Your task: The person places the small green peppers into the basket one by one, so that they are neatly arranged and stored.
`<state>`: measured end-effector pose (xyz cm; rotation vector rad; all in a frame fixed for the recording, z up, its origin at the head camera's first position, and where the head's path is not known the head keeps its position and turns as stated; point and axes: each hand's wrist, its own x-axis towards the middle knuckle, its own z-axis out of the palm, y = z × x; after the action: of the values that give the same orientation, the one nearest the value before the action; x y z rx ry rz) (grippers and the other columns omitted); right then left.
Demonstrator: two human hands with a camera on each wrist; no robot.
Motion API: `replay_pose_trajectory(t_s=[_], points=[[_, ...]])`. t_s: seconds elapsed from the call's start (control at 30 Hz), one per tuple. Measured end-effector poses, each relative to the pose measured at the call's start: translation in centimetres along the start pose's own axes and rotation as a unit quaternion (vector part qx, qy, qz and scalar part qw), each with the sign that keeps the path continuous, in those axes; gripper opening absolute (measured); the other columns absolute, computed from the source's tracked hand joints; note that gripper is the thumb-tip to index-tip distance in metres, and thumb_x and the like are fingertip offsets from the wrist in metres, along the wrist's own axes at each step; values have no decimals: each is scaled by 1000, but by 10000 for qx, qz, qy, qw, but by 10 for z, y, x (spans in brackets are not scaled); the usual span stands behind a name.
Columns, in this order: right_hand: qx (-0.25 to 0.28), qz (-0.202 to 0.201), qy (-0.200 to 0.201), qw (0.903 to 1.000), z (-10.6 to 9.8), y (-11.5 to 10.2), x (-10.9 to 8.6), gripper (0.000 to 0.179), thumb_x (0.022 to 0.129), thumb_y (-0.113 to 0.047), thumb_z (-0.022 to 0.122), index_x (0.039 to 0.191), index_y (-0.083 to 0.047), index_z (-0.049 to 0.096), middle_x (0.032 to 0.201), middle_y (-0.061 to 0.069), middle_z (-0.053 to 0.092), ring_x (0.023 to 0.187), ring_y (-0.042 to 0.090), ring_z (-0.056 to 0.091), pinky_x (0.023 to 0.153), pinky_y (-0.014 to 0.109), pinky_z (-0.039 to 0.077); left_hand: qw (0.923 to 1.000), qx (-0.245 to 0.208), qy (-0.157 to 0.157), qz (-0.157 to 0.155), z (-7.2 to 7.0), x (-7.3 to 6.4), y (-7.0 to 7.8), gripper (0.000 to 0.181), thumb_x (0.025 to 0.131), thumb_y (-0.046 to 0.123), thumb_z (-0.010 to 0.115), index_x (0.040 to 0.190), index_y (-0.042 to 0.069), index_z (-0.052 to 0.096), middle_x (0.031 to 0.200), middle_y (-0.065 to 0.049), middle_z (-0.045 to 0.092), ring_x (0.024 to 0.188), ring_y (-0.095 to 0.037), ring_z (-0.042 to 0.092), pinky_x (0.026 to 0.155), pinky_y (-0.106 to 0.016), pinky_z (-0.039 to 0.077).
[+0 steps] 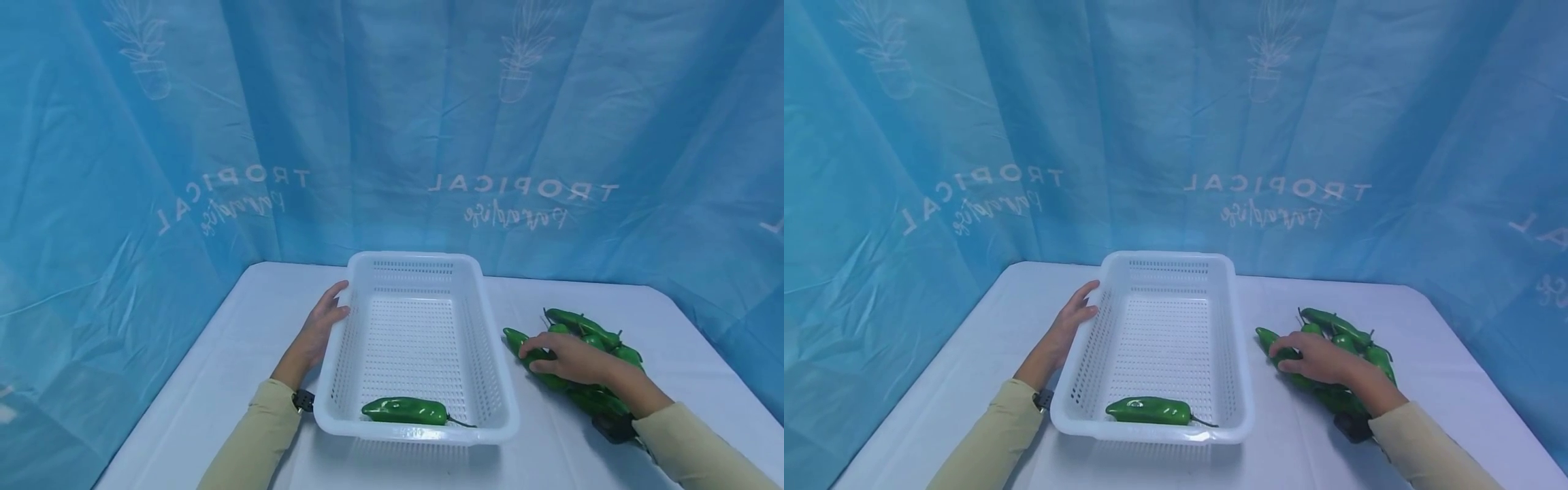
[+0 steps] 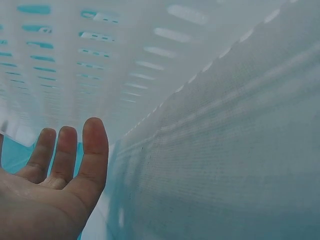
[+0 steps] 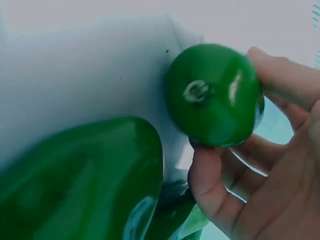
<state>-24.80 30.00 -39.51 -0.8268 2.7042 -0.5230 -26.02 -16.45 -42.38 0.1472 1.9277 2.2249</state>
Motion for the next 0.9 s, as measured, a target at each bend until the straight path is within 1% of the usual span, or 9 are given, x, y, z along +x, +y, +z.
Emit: replay_pose_trajectory(t_s=[0.2, 0.33, 0.5, 0.6, 0.7, 0.8, 0.83, 0.9], points=[[2, -40, 84, 10000, 0, -3, -3, 22, 94, -21, 66, 116, -19, 65, 123, 8, 67, 116, 37, 62, 91, 53, 55, 10000, 39, 30, -19, 0, 0, 0, 64, 97, 26, 55, 152, 37, 25, 154, -8, 35, 129, -34, 51, 96, -43, 55], [-53, -139, 208, 9997, -2, -5, -5, 26, 93, -19, 67, 119, -18, 64, 125, 8, 66, 118, 36, 61, 91, 49, 55, 10000, 60, 67, -23, 1, 0, 0, 64, 96, 27, 55, 152, 37, 26, 154, -7, 35, 129, -34, 51, 97, -43, 55], [57, -185, 375, 9991, -5, -9, -12, 33, 92, -20, 68, 124, -18, 62, 129, 9, 64, 121, 37, 59, 89, 46, 55, 10000, 65, 26, -24, 1, 0, -1, 64, 97, 27, 54, 153, 37, 25, 155, -8, 35, 129, -34, 51, 97, -43, 55], [57, -162, 471, 9987, -8, -12, -17, 36, 92, -22, 69, 127, -19, 60, 130, 7, 63, 122, 37, 58, 91, 44, 55, 10000, 72, 31, -18, 1, 0, -1, 63, 97, 27, 54, 153, 37, 26, 154, -8, 36, 128, -33, 52, 97, -43, 55], [32, -225, 540, 9983, -9, -14, -22, 37, 93, -23, 68, 128, -19, 59, 130, 6, 63, 123, 36, 57, 91, 42, 55, 10000, 67, 65, 0, 0, 0, -1, 63, 96, 27, 54, 152, 37, 27, 153, -7, 37, 128, -33, 52, 97, -42, 55], [3, -278, 686, 9973, -10, -15, -27, 38, 93, -26, 69, 129, -20, 60, 129, 5, 64, 120, 32, 59, 87, 36, 56, 10000, 43, 87, -2, 1, 0, 0, 62, 96, 27, 54, 152, 37, 27, 153, -7, 37, 128, -33, 52, 96, -42, 55], [-14, -287, 757, 9967, -10, -15, -30, 38, 92, -26, 69, 129, -20, 60, 129, 4, 64, 119, 28, 59, 85, 34, 56, 10000, 27, 79, -1, 1, 0, 0, 62, 97, 27, 54, 152, 37, 27, 153, -7, 37, 128, -33, 52, 96, -42, 55], [-46, -356, 957, 9948, -11, -16, -35, 39, 91, -25, 71, 128, -21, 61, 127, 3, 65, 116, 17, 60, 81, 30, 56, 10000, 36, 69, -5, 2, 0, 0, 62, 97, 26, 53, 152, 36, 26, 154, -8, 36, 129, -34, 51, 96, -42, 55]])
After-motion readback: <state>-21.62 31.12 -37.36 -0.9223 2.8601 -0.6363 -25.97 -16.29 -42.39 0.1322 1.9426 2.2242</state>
